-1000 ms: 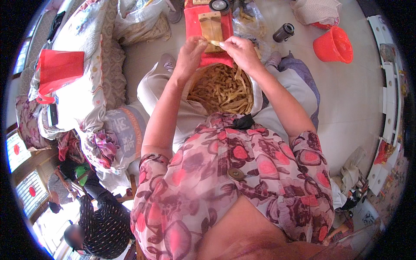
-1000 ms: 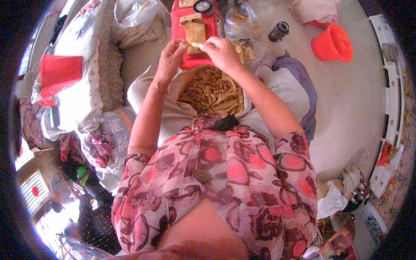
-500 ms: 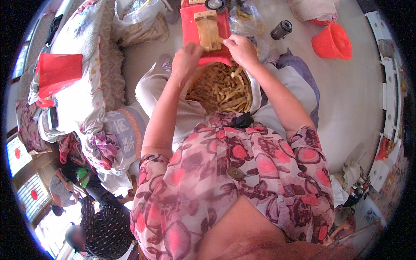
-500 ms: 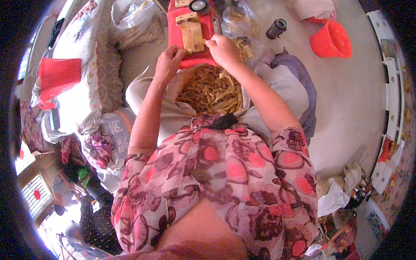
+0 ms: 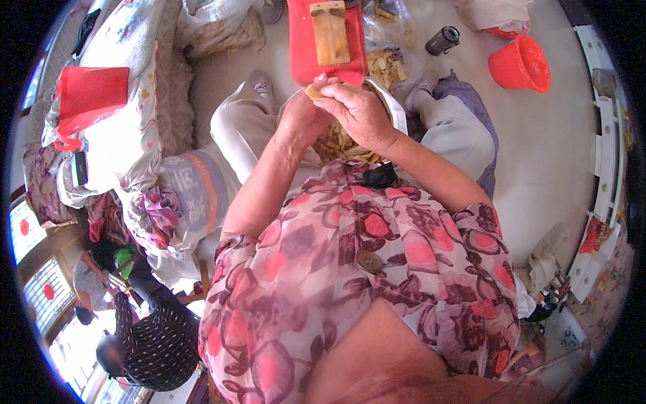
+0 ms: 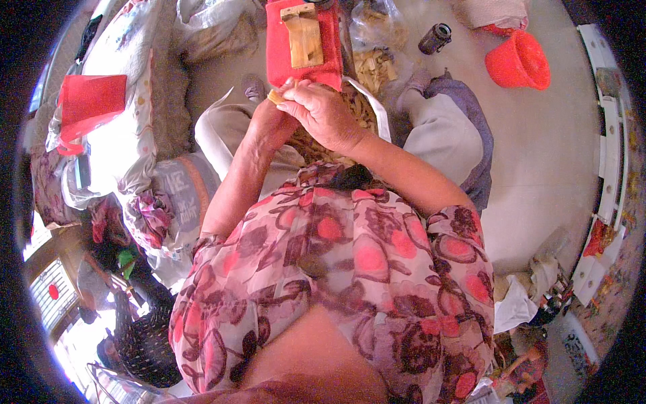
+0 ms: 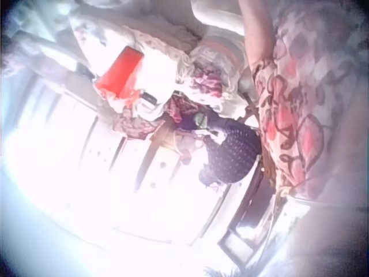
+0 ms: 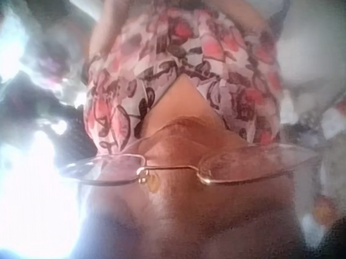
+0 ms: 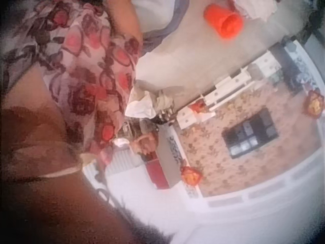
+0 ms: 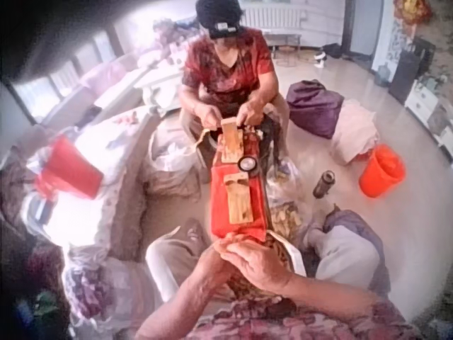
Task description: The person processes long strips of food material by hand using a small wooden manual slicer, feeding the strips through the tool and collecting the processed pieces in a large bowl.
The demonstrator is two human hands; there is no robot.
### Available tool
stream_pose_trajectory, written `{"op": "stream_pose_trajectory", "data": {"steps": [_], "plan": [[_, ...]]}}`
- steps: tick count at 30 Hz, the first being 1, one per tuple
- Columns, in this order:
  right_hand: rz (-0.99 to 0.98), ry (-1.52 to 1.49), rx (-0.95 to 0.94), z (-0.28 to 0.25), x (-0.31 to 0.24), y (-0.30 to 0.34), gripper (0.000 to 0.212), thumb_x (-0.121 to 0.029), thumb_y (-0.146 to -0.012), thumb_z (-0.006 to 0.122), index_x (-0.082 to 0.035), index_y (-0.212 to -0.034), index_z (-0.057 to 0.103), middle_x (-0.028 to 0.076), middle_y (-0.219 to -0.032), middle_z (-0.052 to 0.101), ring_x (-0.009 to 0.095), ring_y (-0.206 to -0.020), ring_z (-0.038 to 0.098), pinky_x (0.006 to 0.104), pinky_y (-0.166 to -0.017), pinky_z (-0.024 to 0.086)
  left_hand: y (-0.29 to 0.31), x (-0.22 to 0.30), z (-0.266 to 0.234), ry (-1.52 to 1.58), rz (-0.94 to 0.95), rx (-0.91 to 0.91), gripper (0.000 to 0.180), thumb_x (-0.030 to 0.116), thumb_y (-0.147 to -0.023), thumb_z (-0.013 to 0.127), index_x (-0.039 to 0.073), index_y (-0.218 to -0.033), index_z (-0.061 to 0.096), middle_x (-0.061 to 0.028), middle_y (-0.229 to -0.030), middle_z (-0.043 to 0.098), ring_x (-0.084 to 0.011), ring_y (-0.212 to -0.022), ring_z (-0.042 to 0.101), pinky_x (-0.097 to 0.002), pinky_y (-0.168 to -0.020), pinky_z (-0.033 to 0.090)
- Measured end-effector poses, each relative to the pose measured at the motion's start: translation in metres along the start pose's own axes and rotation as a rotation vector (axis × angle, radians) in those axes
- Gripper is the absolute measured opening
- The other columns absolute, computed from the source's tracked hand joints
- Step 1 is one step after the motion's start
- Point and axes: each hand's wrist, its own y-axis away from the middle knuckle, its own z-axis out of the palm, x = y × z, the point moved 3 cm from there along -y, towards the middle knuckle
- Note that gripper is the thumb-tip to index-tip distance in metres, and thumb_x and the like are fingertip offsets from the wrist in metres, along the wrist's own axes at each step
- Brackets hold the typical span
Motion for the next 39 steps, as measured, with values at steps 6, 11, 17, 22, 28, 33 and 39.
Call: {"op": "stream_pose_trajectory", "data": {"steps": [6, 11, 17, 22, 28, 33, 39], "plan": [[0.129, 0.03, 0.036, -0.002, 0.014, -0.009, 0.019, -0.019, -0.092, 0.05, -0.001, -0.091, 0.055, 0.011, -0.068, 0.058, 0.019, -0.061, 0.058, 0.0296, -0.058, 0.045, -0.002, -0.014, -0.013, -0.268, -0.039, -0.011, 0.028, 0.022, -0.093, 0.043, 0.001, -0.109, 0.051, -0.0084, -0.103, 0.059, -0.0197, -0.091, 0.059, -0.0333, -0.078, 0.049], [-0.052, 0.145, 0.123, -0.002, 0.029, -0.013, 0.022, -0.025, -0.092, 0.046, -0.004, -0.089, 0.053, 0.014, -0.071, 0.057, 0.031, -0.056, 0.056, 0.0419, -0.051, 0.044, 0.031, 0.021, 0.03, -1.553, 0.658, 0.197, 0.027, 0.006, -0.076, 0.047, 0.007, -0.1, 0.059, -0.0138, -0.084, 0.058, -0.0375, -0.078, 0.055, -0.0404, -0.076, 0.045], [0.912, -1.097, -0.133, 0.005, 0.019, -0.003, 0.019, -0.025, -0.092, 0.047, -0.01, -0.101, 0.052, -0.002, -0.073, 0.049, 0.005, -0.052, 0.04, 0.0195, -0.042, 0.033, 0.042, 0.041, 0.052, -1.503, 1.103, 0.159, 0.033, -0.005, -0.074, 0.046, 0.005, -0.104, 0.056, -0.0171, -0.093, 0.056, -0.0344, -0.087, 0.055, -0.0383, -0.076, 0.045], [0.282, 0.018, -0.251, -0.012, 0.006, -0.011, 0.027, -0.029, -0.092, 0.047, -0.003, -0.101, 0.052, 0.01, -0.068, 0.053, 0.02, -0.055, 0.051, 0.0331, -0.051, 0.041, 0.035, 0.037, 0.039, -1.305, 0.811, 0.207, 0.015, 0.003, -0.088, 0.047, 0.003, -0.1, 0.056, -0.0072, -0.085, 0.059, -0.0199, -0.08, 0.058, -0.028, -0.073, 0.046], [0.132, 0.112, -0.13, -0.025, 0.011, -0.012, 0.023, -0.024, -0.087, 0.057, -0.002, -0.092, 0.055, 0.014, -0.069, 0.059, 0.027, -0.063, 0.059, 0.0336, -0.056, 0.045, 0.022, 0.02, 0.029, -0.382, 0.249, 0.043, 0.017, 0.011, -0.09, 0.045, 0.0, -0.099, 0.055, -0.0021, -0.086, 0.06, -0.011, -0.082, 0.057, -0.0237, -0.075, 0.044], [0.467, -0.469, -0.14, -0.023, 0.026, -0.013, 0.018, -0.022, -0.086, 0.06, -0.004, -0.085, 0.063, -0.004, -0.061, 0.052, 0.005, -0.051, 0.046, 0.0215, -0.046, 0.037, 0.015, 0.026, 0.01, -0.965, 0.436, 0.095, 0.017, 0.012, -0.089, 0.049, -0.001, -0.099, 0.056, -0.0039, -0.084, 0.062, -0.0136, -0.08, 0.059, -0.0247, -0.075, 0.045], [0.607, -0.623, -0.176, -0.012, 0.033, -0.004, 0.018, -0.021, -0.087, 0.059, -0.004, -0.091, 0.065, -0.006, -0.062, 0.051, 0.002, -0.051, 0.042, 0.0181, -0.046, 0.034, 0.011, 0.024, 0.011, -0.966, 0.558, 0.096, 0.03, 0.026, -0.092, 0.051, 0.0, -0.105, 0.057, -0.011, -0.076, 0.063, -0.0148, -0.074, 0.061, -0.0289, -0.066, 0.047]]}}
